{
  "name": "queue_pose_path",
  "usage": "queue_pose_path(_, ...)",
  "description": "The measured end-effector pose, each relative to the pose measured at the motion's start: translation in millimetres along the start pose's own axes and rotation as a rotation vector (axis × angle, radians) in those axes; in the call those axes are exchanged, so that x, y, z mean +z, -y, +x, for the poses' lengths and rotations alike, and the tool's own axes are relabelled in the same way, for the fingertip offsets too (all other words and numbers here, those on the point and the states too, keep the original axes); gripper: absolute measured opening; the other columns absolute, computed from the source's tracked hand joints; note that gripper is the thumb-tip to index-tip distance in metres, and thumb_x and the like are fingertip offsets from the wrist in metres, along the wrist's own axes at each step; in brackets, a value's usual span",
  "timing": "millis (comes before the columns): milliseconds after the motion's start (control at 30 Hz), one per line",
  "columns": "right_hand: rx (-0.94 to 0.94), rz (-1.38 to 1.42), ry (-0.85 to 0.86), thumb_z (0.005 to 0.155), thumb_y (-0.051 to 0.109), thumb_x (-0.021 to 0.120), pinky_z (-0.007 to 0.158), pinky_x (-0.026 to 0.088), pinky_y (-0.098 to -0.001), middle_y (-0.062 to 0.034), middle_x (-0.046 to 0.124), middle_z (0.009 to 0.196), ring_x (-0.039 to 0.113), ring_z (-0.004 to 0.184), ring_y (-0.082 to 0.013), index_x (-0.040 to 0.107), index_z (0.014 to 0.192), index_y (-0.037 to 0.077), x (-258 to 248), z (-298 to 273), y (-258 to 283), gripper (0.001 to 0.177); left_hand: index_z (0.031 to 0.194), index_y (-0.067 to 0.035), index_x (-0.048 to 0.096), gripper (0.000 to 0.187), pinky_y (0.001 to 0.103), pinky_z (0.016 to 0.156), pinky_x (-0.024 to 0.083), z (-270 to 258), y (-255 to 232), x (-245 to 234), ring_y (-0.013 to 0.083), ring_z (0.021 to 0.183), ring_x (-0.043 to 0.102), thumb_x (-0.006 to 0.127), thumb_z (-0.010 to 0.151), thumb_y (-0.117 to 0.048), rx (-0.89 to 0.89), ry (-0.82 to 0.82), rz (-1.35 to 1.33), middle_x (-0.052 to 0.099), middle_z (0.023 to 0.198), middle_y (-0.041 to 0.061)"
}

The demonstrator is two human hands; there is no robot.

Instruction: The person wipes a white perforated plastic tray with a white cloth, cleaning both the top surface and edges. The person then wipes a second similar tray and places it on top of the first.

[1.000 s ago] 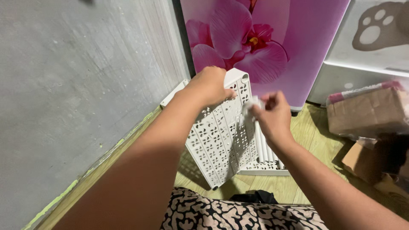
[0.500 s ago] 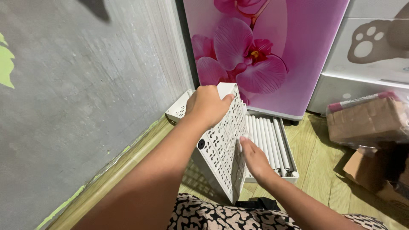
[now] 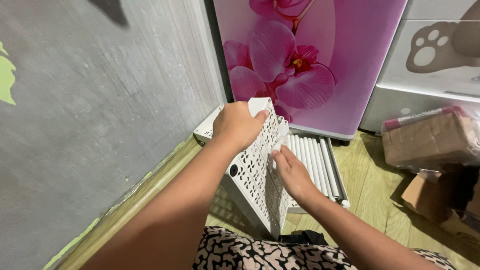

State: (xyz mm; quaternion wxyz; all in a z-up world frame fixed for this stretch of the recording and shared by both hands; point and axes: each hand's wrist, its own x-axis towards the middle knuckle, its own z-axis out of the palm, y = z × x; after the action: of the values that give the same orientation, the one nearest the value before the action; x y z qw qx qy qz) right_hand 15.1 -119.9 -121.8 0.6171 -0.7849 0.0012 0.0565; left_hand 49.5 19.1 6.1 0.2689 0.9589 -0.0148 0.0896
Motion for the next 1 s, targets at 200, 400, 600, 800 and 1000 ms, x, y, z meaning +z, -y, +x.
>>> queue_pose_path(200, -0.472, -0.103, -0.091, 0.101, 0.042, 0.036, 0.123, 0.014, -0.0360, -0.0167, 0.022, 0.169, 0.015, 0.158, -0.0276, 0.028, 0.160, 0.005, 0, 7, 15, 0.070, 0.102, -0.003, 0.076, 0.048, 0.046, 0.086, 0.055, 1, -4, 5, 0.0370, 0.097, 0.072, 0.068, 0.088, -0.049, 0.043, -0.020, 0.033, 0.074, 0.100, 0.021)
queue_pose_path(400, -0.142, 0.212, -0.025, 0.097, 0.039, 0.039, 0.123, 0.018, -0.0356, -0.0110, 0.020, 0.170, 0.019, 0.156, -0.0235, 0.018, 0.160, 0.007, 1, 10, -11, 0.074, 0.099, -0.002, 0.076, 0.048, 0.046, 0.085, 0.056, 1, -7, 6, 0.0373, 0.094, 0.073, 0.069, 0.088, -0.048, 0.054, -0.014, 0.018, 0.075, 0.097, 0.021)
queue_pose_path(600, -0.468, 0.119, -0.011, 0.099, 0.042, 0.036, 0.125, 0.016, -0.0363, -0.0146, 0.027, 0.171, 0.020, 0.159, -0.0256, 0.028, 0.160, 0.003, -13, 11, 22, 0.073, 0.101, -0.004, 0.077, 0.047, 0.047, 0.085, 0.056, 2, -14, 8, 0.0373, 0.096, 0.073, 0.069, 0.087, -0.047, 0.063, -0.019, 0.007, 0.075, 0.099, 0.021)
queue_pose_path(800, -0.233, 0.047, 0.000, 0.099, 0.047, 0.033, 0.125, 0.012, -0.0385, -0.0130, 0.010, 0.171, 0.008, 0.159, -0.0250, 0.010, 0.160, 0.006, -4, 7, -6, 0.077, 0.104, -0.004, 0.076, 0.046, 0.046, 0.089, 0.055, 0, -12, 5, 0.0378, 0.100, 0.072, 0.067, 0.087, -0.046, 0.015, -0.019, -0.006, 0.074, 0.102, 0.021)
queue_pose_path(1000, 0.321, 0.056, 0.142, 0.099, 0.064, 0.023, 0.128, 0.013, -0.0486, -0.0211, 0.014, 0.169, 0.009, 0.159, -0.0342, 0.018, 0.161, 0.002, -10, 20, -135, 0.088, 0.106, -0.008, 0.077, 0.043, 0.046, 0.089, 0.054, -4, -9, -1, 0.0365, 0.101, 0.072, 0.068, 0.086, -0.044, 0.011, -0.012, -0.048, 0.075, 0.104, 0.019)
